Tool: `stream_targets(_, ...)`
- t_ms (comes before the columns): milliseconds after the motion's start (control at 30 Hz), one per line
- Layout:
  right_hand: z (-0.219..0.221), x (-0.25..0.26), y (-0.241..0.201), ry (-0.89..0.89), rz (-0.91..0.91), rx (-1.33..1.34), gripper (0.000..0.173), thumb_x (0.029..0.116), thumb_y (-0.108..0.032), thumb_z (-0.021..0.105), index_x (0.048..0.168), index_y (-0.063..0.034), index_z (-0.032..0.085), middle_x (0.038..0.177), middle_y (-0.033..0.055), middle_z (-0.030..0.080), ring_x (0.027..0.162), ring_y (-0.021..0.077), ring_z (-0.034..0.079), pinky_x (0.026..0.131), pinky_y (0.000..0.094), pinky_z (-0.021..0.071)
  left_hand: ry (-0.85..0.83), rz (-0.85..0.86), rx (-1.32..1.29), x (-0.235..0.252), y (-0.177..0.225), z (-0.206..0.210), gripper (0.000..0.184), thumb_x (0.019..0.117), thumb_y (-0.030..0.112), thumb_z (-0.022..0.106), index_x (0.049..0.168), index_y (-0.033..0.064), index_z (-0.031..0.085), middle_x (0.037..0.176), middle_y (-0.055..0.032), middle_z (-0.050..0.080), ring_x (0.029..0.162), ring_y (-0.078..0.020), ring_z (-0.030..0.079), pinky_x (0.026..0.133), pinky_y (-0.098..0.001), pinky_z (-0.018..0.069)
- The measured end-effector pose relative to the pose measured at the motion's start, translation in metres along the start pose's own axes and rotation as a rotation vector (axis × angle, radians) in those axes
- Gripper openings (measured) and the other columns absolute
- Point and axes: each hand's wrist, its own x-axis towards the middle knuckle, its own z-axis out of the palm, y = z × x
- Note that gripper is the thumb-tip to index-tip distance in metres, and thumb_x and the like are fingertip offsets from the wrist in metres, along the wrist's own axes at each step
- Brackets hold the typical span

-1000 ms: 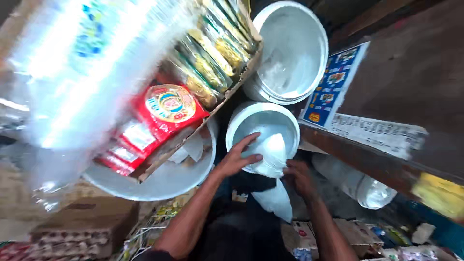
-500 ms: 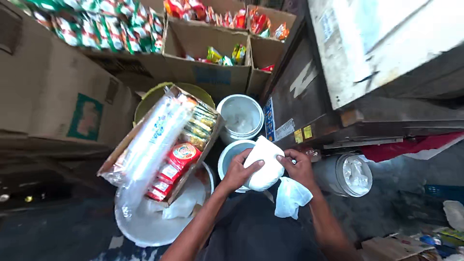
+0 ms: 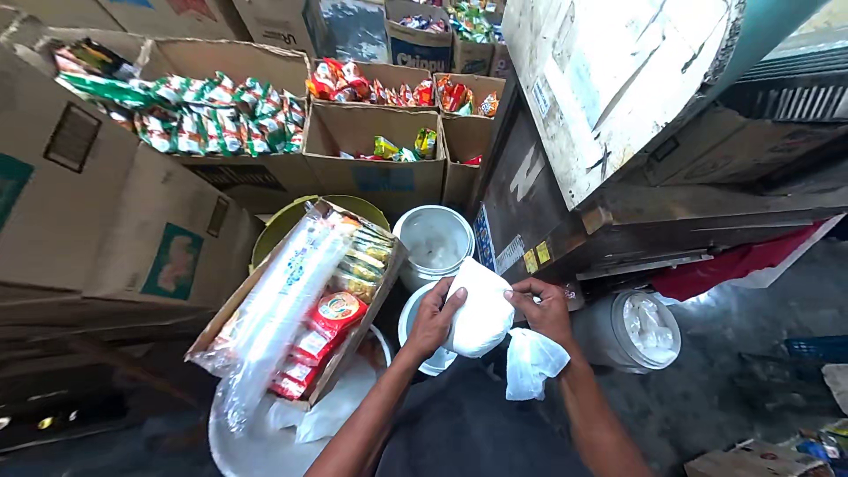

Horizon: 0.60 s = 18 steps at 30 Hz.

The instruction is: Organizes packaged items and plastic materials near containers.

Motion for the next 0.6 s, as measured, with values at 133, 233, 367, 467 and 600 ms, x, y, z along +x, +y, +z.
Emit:
stream_targets(133, 0.0, 0.001, -0.002, 0.009, 0.051, 0.015, 0.006, 0.083, -0.004, 0.077, 0.082, -0.0021, 0.071, 0.074, 0.002, 0.068, 0.065, 0.0051, 0.061, 0.063, 0.0212, 0.0525, 0.031, -0.003, -0.037, 0.0, -0.004, 0.004, 0.028, 0.1076, 0.018, 0.047, 0.125, 0.002, 0.062, 0.1, -0.005, 0.072, 0.088, -0.0133, 0.071, 0.082, -0.0311, 0.0612)
stream_targets(233, -0.001, 0.003, -0.004, -0.007, 0.04, -0.004, 0.009, 0.0822, -0.004, 0.078, 0.081, -0.0028, 0.07, 0.074, -0.0003, 0.067, 0.064, 0.0025, 0.059, 0.062, 0.0193, 0.0509, 0.043, 0.008, -0.04, 0.001, -0.004, 0.004, 0.029, 0.1084, 0.017, 0.045, 0.126, 0.0011, 0.061, 0.101, -0.0038, 0.072, 0.09, -0.011, 0.071, 0.084, -0.0306, 0.0607)
stream_targets(367, 0.002, 0.006, -0.006, -0.008, 0.066, 0.007, 0.012, 0.0823, -0.004, 0.08, 0.08, -0.0027, 0.069, 0.072, 0.0, 0.065, 0.061, 0.0027, 0.056, 0.059, 0.0188, 0.0491, 0.053, 0.014, -0.041, 0.002, -0.002, 0.001, 0.028, 0.1086, 0.018, 0.045, 0.123, 0.0024, 0.063, 0.098, -0.003, 0.072, 0.087, -0.0105, 0.071, 0.082, -0.0294, 0.0606)
stream_targets(467, 0.006, 0.007, -0.005, -0.026, 0.102, 0.039, 0.009, 0.0885, -0.007, 0.076, 0.082, -0.0022, 0.071, 0.072, 0.001, 0.066, 0.058, 0.0037, 0.057, 0.056, 0.0201, 0.0493, 0.071, 0.012, -0.032, 0.002, -0.004, -0.001, 0.027, 0.109, 0.017, 0.045, 0.123, 0.0025, 0.063, 0.098, -0.0022, 0.072, 0.088, -0.009, 0.07, 0.082, -0.0276, 0.06)
stream_targets(600, 0.005, 0.013, 0.01, -0.05, 0.143, 0.097, 0.019, 0.1015, -0.008, 0.059, 0.095, 0.0002, 0.074, 0.071, 0.0007, 0.064, 0.054, 0.0035, 0.05, 0.051, 0.0202, 0.0444, 0.15, -0.058, -0.025, 0.003, -0.009, -0.007, 0.03, 0.1109, 0.02, 0.041, 0.123, 0.0036, 0.063, 0.098, -0.0043, 0.071, 0.088, -0.0098, 0.07, 0.082, -0.029, 0.0601)
